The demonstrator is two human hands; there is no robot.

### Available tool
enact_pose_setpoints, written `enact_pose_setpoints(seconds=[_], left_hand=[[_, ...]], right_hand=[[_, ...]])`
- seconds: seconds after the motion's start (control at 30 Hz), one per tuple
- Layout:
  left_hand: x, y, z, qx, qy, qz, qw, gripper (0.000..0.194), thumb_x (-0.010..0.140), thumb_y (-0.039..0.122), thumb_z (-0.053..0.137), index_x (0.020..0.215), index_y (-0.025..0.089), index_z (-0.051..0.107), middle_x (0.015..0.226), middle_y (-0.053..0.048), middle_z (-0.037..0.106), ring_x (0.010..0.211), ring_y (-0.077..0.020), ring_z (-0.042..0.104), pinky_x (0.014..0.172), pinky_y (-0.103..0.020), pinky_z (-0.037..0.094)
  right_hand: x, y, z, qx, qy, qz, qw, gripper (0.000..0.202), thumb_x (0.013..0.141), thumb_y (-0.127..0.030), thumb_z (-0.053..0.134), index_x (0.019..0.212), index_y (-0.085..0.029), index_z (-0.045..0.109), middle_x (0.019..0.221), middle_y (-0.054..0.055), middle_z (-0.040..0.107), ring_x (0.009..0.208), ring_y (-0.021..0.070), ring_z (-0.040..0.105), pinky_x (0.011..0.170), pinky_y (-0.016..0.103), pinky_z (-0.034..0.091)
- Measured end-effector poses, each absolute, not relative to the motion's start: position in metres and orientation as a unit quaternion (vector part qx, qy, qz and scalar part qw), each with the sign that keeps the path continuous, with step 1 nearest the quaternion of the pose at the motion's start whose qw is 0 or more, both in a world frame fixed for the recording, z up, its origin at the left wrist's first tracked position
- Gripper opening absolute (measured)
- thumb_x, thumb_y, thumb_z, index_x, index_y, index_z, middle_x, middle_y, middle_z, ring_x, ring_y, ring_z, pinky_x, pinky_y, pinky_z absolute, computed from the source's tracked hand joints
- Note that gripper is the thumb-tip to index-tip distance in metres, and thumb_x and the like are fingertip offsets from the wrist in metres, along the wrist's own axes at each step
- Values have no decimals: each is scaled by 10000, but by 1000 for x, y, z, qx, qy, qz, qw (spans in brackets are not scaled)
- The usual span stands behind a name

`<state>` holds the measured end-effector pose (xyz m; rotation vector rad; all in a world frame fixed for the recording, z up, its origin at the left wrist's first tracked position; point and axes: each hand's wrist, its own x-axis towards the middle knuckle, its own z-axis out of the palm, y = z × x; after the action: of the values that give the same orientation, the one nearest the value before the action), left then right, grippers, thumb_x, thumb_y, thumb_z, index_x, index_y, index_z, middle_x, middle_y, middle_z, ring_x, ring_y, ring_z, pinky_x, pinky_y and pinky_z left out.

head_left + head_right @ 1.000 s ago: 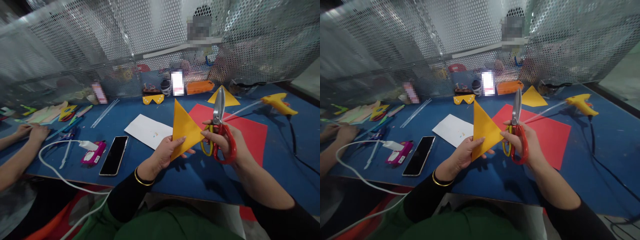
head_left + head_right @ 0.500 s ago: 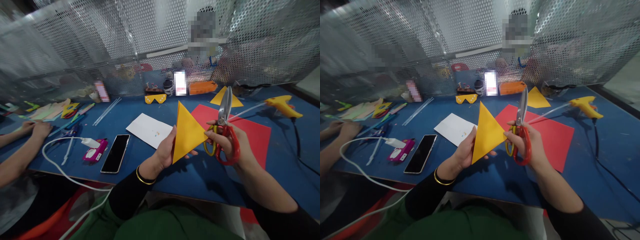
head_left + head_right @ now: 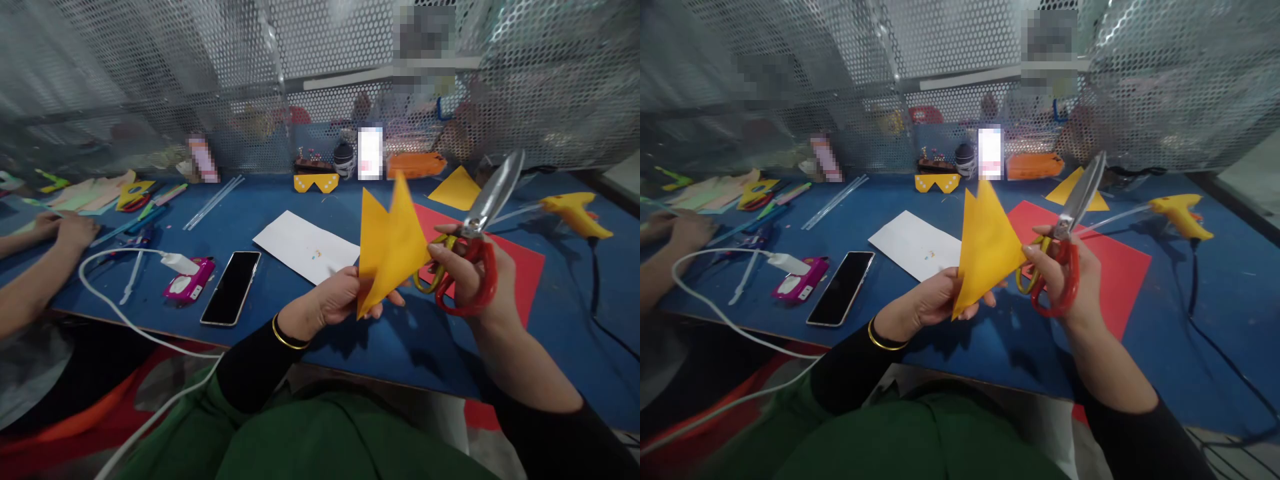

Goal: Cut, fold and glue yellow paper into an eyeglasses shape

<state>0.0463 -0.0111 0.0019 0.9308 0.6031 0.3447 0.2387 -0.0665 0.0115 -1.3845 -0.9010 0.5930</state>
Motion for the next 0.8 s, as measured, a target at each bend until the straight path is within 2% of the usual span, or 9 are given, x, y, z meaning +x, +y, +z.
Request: enact_pose_setpoints(seconds=[0.17, 0.3, 0.43, 0.5, 0.6, 0.67, 0.8], left_hand=[[46, -13, -5, 439, 337, 280, 785, 234, 673, 280, 792, 866, 158, 739, 794, -37, 709, 634, -114, 598, 534, -213, 445], [49, -12, -7, 385, 376, 333, 774, 186, 657, 204, 782, 832, 174, 726, 833, -35, 728, 713, -150, 654, 645, -263, 527], [49, -4, 0, 308, 415, 397, 758, 221, 660, 140, 774, 866, 201, 718, 900, -36, 753, 791, -192, 694, 610, -266, 532], [44, 3, 7, 230, 438, 474, 728, 267, 673, 79, 758, 907, 198, 713, 916, -42, 755, 818, -190, 698, 609, -250, 533], [33, 13, 17, 191, 432, 553, 686, 323, 773, 40, 642, 1044, 209, 689, 973, -30, 742, 865, -142, 691, 731, -242, 556], [28, 17, 20, 175, 425, 576, 676, 378, 779, 5, 605, 1085, 214, 683, 985, -29, 731, 832, -128, 686, 774, -257, 554], [26, 16, 21, 148, 410, 567, 699, 454, 749, -38, 581, 1110, 218, 684, 948, -26, 726, 800, -134, 677, 790, -272, 545]], right_hand=[[241, -69, 13, -614, -352, 280, 649, 380, 736, -435, 791, 1056, -251, 700, 806, 30, 712, 733, 212, 700, 703, 370, 552], [246, -66, 8, -636, -357, 260, 633, 414, 707, -507, 796, 1021, -255, 702, 773, 16, 684, 668, 192, 667, 628, 348, 524], [256, -61, -3, -657, -388, 252, 595, 455, 713, -554, 754, 1055, -260, 691, 708, -3, 637, 576, 171, 593, 534, 328, 483], [262, -63, -9, -685, -421, 231, 548, 500, 705, -544, 752, 1103, -248, 688, 710, -1, 645, 568, 169, 577, 529, 324, 475], [268, -71, -17, -720, -478, 200, 463, 539, 624, -500, 814, 1088, -249, 699, 728, 5, 677, 636, 199, 620, 573, 323, 471], [269, -79, -20, -740, -536, 165, 371, 544, 609, -495, 816, 1088, -267, 695, 758, 18, 707, 671, 233, 655, 569, 321, 454], [263, -95, -19, -694, -697, 82, 160, 422, 731, -429, 699, 1121, -272, 666, 869, 51, 757, 688, 252, 694, 533, 312, 444]])
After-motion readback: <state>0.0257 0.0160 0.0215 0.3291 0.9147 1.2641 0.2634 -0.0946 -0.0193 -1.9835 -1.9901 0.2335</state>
